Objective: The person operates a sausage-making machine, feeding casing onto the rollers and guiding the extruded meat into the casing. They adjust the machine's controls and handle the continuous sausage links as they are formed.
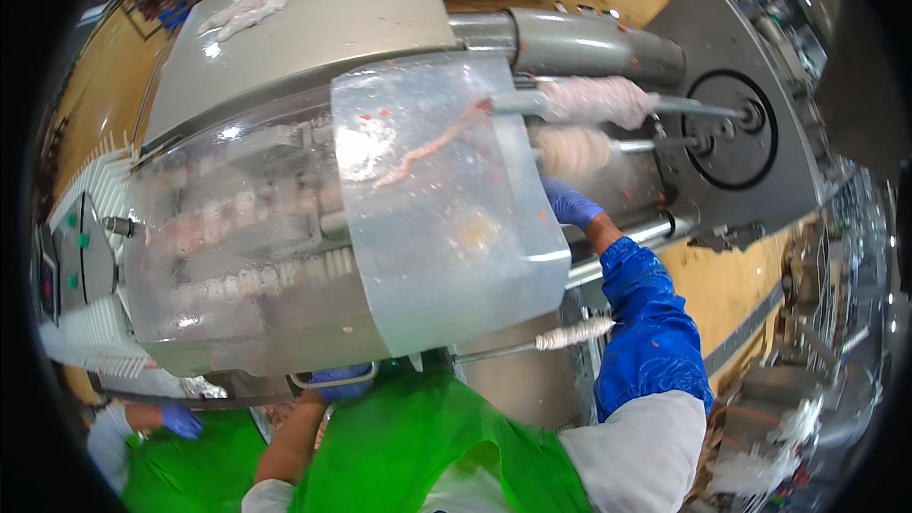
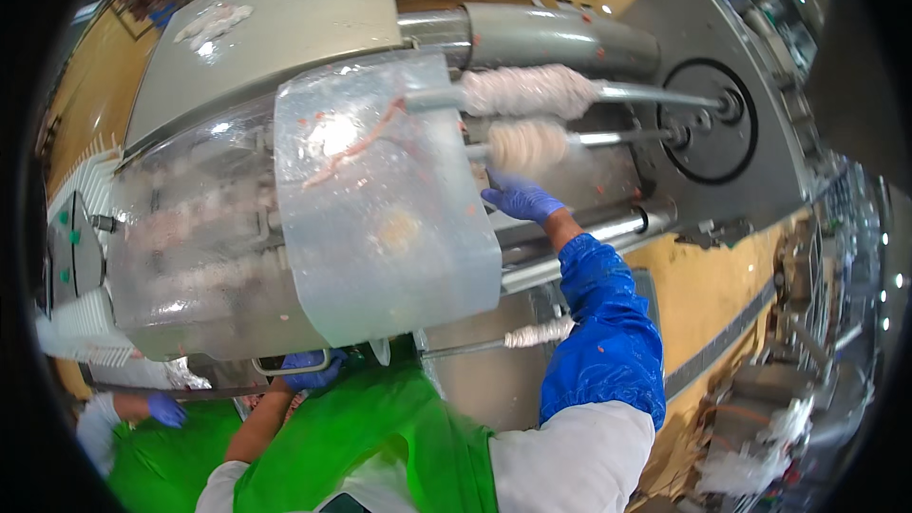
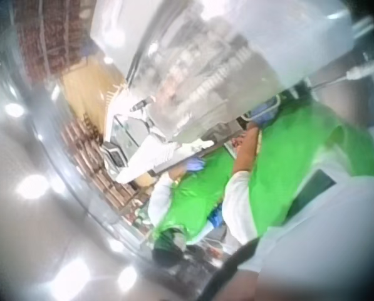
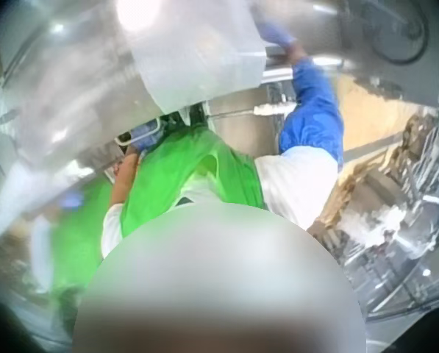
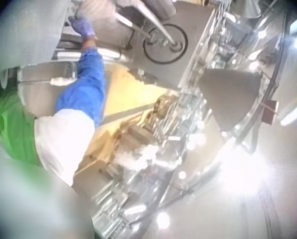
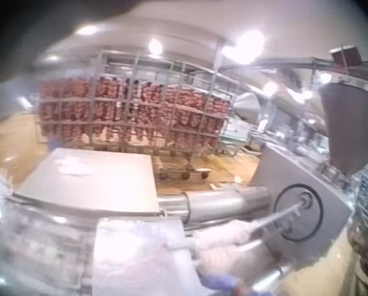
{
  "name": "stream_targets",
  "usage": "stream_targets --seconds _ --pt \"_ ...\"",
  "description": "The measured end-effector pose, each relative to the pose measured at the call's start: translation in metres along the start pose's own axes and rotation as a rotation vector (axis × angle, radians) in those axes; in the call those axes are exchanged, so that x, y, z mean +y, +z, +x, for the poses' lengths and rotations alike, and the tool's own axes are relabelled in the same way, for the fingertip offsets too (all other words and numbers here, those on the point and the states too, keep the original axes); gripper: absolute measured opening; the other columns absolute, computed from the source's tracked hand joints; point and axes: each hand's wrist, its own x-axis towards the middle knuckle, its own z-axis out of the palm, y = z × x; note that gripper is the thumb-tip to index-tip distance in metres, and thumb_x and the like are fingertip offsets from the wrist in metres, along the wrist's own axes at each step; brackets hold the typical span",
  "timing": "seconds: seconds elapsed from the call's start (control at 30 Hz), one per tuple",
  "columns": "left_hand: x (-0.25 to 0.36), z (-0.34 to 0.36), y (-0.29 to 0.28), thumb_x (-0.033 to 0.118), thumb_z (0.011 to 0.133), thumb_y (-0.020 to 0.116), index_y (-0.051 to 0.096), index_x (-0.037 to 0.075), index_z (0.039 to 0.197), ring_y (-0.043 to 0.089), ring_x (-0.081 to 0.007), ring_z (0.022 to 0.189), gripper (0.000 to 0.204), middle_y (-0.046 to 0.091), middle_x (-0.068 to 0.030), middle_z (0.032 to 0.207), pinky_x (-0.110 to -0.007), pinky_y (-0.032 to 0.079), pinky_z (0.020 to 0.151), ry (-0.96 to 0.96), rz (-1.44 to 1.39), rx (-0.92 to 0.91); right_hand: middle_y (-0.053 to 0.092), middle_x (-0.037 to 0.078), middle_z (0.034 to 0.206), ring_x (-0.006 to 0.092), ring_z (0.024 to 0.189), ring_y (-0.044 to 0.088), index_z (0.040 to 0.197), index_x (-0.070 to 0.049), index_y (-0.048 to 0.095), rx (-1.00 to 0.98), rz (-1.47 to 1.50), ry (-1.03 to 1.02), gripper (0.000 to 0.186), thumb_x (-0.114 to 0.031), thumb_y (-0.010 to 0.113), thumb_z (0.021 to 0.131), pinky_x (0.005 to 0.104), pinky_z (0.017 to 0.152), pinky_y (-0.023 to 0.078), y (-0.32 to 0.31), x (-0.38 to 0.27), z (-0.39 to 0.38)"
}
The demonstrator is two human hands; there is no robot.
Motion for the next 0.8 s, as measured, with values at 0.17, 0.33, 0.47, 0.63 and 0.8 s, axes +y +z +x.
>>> stream_targets --seconds 0.17,0.33,0.47,0.63,0.8 --pt "0.011 0.0 -0.001 0.027 0.077 0.063 0.069 0.019 0.084 0.061 -0.0288 0.078 0.012 0.065 -0.0056 0.078 -0.047 0.047 0.071 -0.033 0.069 0.041 0.062 0.019 0.106 0.0347 0.099 0.059 0.118 -0.002 0.061 1.137 0.031 -0.032 0.036 -0.021 0.064 0.088 0.0414 0.091 0.046 -0.011 -0.05 -0.13" --pt "0.012 0.001 -0.001 0.028 0.077 0.064 0.067 0.018 0.085 0.059 -0.0312 0.07 0.013 0.06 -0.0068 0.068 -0.047 0.046 0.068 -0.003 -0.02 0.047 0.051 0.027 0.128 0.0438 0.12 0.046 0.131 0.0 0.052 1.169 -0.5 0.567 0.051 -0.032 0.058 0.092 0.0494 0.101 0.037 0.085 0.048 -0.177" --pt "0.012 0.004 -0.011 0.027 0.079 0.063 0.066 0.016 0.085 0.061 -0.0326 0.067 0.013 0.064 -0.0093 0.073 -0.047 0.047 0.065 0.012 -0.19 0.02 0.037 0.031 0.142 0.0471 0.131 0.037 0.141 -0.002 0.043 1.06 -0.214 0.315 0.077 -0.047 0.063 0.082 0.0487 0.11 0.03 0.071 0.044 -0.097" --pt "0.018 -0.001 -0.012 0.026 0.081 0.063 0.067 0.014 0.086 0.065 -0.031 0.072 0.013 0.067 -0.0113 0.078 -0.043 0.052 0.066 -0.159 -0.316 -0.054 0.048 0.03 0.132 0.048 0.123 0.043 0.136 -0.003 0.048 0.704 -0.363 -0.133 0.067 -0.04 0.063 0.083 0.0509 0.106 0.034 0.1 -0.06 -0.064" --pt "0.031 0.014 -0.016 0.023 0.093 0.06 0.068 0.007 0.101 0.063 -0.0171 0.076 0.02 0.067 -0.0061 0.084 -0.032 0.051 0.073 -0.411 -0.961 -0.212 0.051 0.03 0.126 0.0483 0.12 0.046 0.13 -0.002 0.052 0.613 -0.33 -0.312 0.059 -0.037 0.063 0.083 0.0509 0.104 0.036 0.14 -0.068 -0.072"
